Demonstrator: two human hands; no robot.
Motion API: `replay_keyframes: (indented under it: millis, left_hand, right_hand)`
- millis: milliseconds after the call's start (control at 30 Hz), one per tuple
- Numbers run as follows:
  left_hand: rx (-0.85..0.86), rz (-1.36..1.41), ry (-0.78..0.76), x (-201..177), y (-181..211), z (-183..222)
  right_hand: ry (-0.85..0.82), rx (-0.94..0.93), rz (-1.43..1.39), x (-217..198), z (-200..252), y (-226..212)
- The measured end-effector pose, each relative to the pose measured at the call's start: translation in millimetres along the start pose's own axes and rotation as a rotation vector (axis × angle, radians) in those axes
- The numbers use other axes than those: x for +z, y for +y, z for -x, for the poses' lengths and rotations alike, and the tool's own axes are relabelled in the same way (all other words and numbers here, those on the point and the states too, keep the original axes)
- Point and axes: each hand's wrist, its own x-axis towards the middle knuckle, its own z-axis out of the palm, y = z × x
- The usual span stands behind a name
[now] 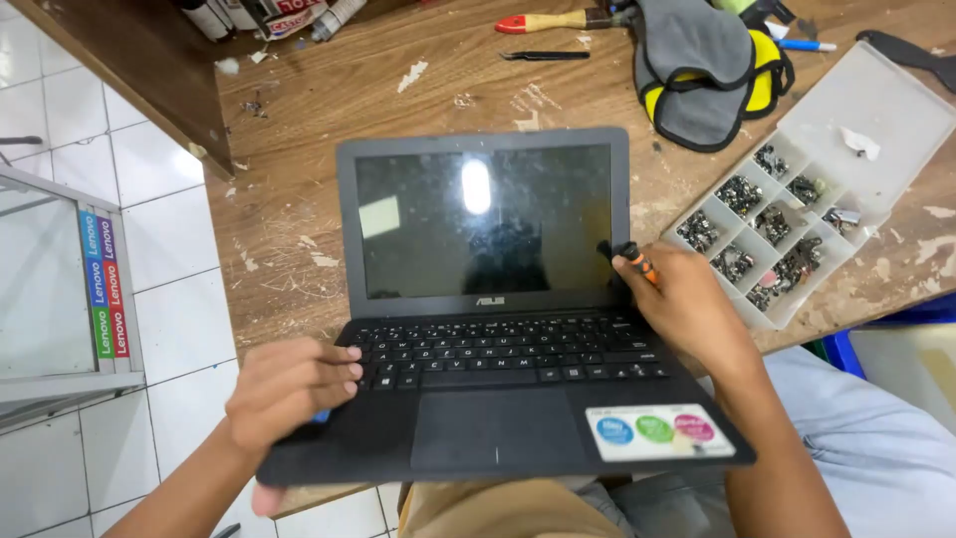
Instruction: The person is securing the back cover of a laptop by installing multiple small screws using a precision screwdriver.
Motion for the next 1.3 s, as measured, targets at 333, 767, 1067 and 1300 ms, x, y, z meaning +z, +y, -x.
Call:
replay_keyframes:
  millis: [333,767,1067,1300]
  left_hand:
    - [-0.184,0.254,0.144,-8.6,-27.8,-2.9]
    - [-0.234,0.215,0.508,29.9,-52.8,14.1]
    - [-0.444,0.113,0.336,10.9,-62.5,-23.3]
    - [-0.726,-0.191,0.275,4.9,-95.9,-45.8]
  right_hand:
    - [-0.131,0.157,0.056,-16.9,-2.5,-23.2]
    - [0.16,-0.298,-0.696,-63.0,56.8,0.7]
    - [0.536,-0.386,-0.604,-47.6,60.7,-3.9]
    - [0.546,-0.147,-0.284,-42.1,17.2,-32.7]
